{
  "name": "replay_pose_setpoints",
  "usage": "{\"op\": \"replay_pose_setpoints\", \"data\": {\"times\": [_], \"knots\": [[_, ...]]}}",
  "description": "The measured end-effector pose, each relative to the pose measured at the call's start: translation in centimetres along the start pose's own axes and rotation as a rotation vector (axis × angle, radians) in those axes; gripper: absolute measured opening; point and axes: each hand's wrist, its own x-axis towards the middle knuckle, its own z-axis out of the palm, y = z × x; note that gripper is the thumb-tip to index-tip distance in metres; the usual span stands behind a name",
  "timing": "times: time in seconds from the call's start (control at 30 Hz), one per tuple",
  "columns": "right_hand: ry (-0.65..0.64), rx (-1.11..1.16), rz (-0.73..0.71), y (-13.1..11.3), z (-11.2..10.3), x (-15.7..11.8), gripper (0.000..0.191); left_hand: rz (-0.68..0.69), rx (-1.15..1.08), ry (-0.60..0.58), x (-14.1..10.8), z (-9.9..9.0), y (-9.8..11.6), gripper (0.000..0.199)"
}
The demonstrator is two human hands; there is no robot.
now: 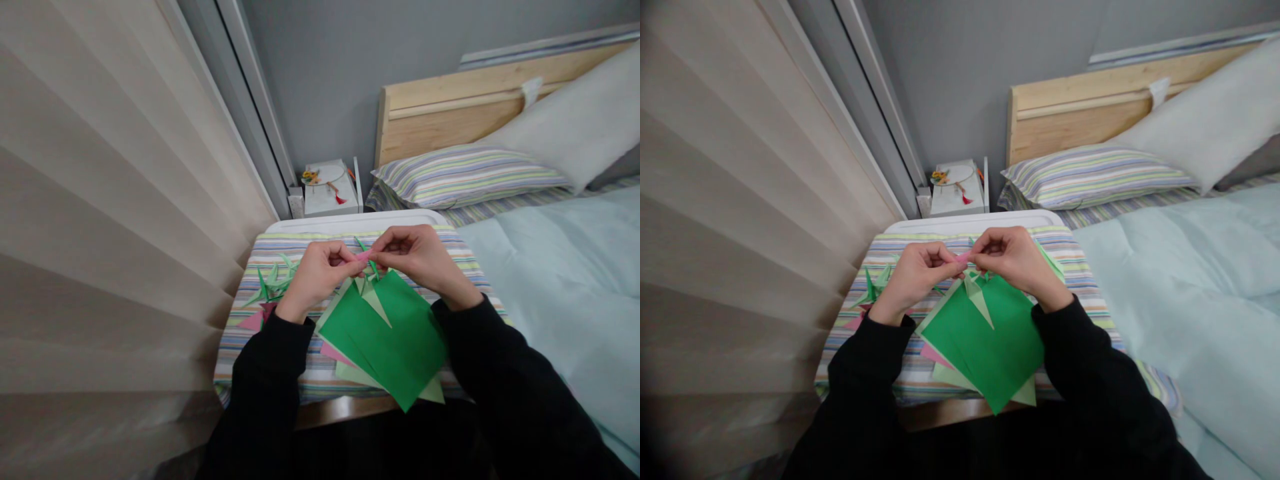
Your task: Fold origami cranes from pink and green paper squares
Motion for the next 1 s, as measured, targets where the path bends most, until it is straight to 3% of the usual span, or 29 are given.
{"op": "replay_pose_setpoints", "data": {"times": [0.3,0.67,1.0], "knots": [[-0.070,0.076,-0.008,0.19,0.02,0.19,0.029,-0.032,-0.068,-0.051,-0.10,-0.03,0.27,0.028],[-0.014,0.015,-0.037,0.21,0.46,0.07,0.019,-0.020,-0.008,-0.037,0.06,0.25,-0.39,0.028],[0.003,0.051,-0.072,0.42,0.49,0.19,0.013,-0.050,-0.175,-0.030,0.10,0.28,-0.06,0.035]]}}
